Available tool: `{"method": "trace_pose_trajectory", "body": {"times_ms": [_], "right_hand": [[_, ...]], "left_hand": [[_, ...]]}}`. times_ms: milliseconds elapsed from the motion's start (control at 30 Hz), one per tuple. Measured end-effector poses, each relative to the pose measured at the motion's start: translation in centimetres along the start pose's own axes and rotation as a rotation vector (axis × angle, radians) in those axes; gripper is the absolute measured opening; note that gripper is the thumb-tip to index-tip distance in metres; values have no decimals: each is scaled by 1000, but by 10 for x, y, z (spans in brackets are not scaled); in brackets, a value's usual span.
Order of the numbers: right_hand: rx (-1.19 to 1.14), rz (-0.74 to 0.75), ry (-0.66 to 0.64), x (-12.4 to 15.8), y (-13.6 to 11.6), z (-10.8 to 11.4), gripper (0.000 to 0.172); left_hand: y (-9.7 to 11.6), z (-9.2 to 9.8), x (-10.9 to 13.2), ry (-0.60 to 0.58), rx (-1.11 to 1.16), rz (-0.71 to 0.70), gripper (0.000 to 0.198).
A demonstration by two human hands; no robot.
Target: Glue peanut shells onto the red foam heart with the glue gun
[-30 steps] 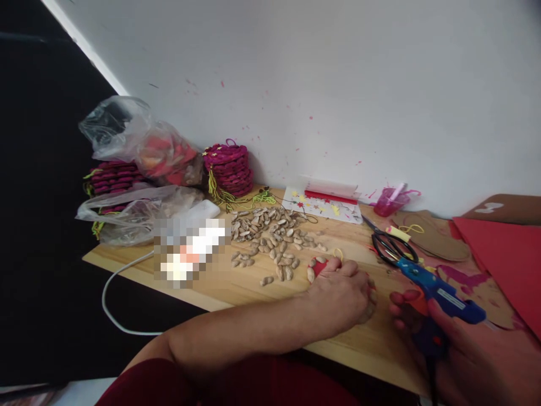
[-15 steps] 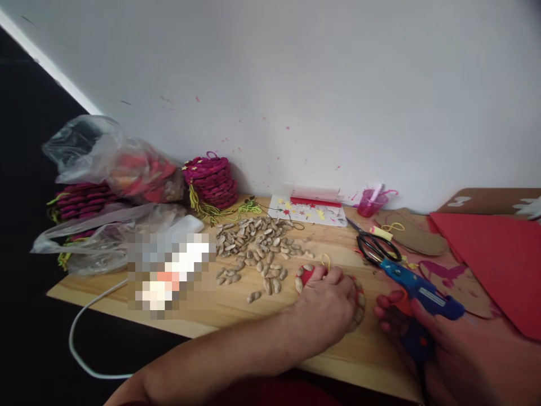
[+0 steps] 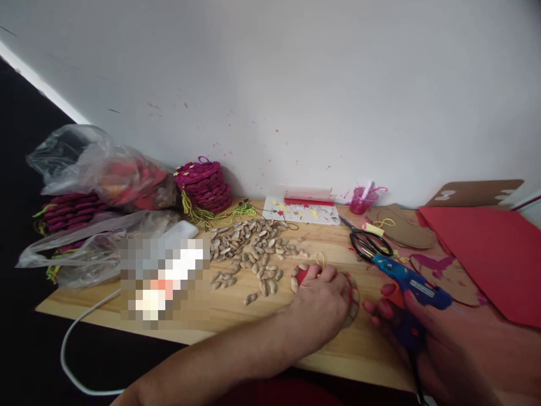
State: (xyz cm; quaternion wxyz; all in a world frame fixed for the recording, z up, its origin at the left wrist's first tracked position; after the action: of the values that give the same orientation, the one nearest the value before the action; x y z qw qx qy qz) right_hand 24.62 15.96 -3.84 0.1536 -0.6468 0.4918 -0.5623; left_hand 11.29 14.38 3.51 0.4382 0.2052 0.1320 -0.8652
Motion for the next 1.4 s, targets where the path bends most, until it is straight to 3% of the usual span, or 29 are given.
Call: {"method": "trace_pose_trajectory", "body": {"times_ms": [533, 1033, 1400], "right_hand": [[46, 111, -49, 6, -10, -9, 41], [55, 108, -14, 7, -12, -11, 45], [31, 68, -43, 5, -6, -9, 41]], "left_hand": [[-3, -2, 0, -28, 14, 0, 19], [1, 3, 0, -8, 4, -23, 17], [-1, -5, 2, -64, -12, -11, 19]]}}
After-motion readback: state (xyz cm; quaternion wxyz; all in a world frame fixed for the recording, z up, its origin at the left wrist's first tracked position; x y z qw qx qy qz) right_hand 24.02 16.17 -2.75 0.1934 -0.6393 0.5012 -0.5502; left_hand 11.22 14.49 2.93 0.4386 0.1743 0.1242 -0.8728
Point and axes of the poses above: each hand's wrist, its own x-axis away from the middle knuckle, its own z-axis out of the back of the hand, y = z × x, the point moved 10 cm from there along -x, towards the middle knuckle, and after that the axes turned 11 degrees about y, right-handed, at the moved point
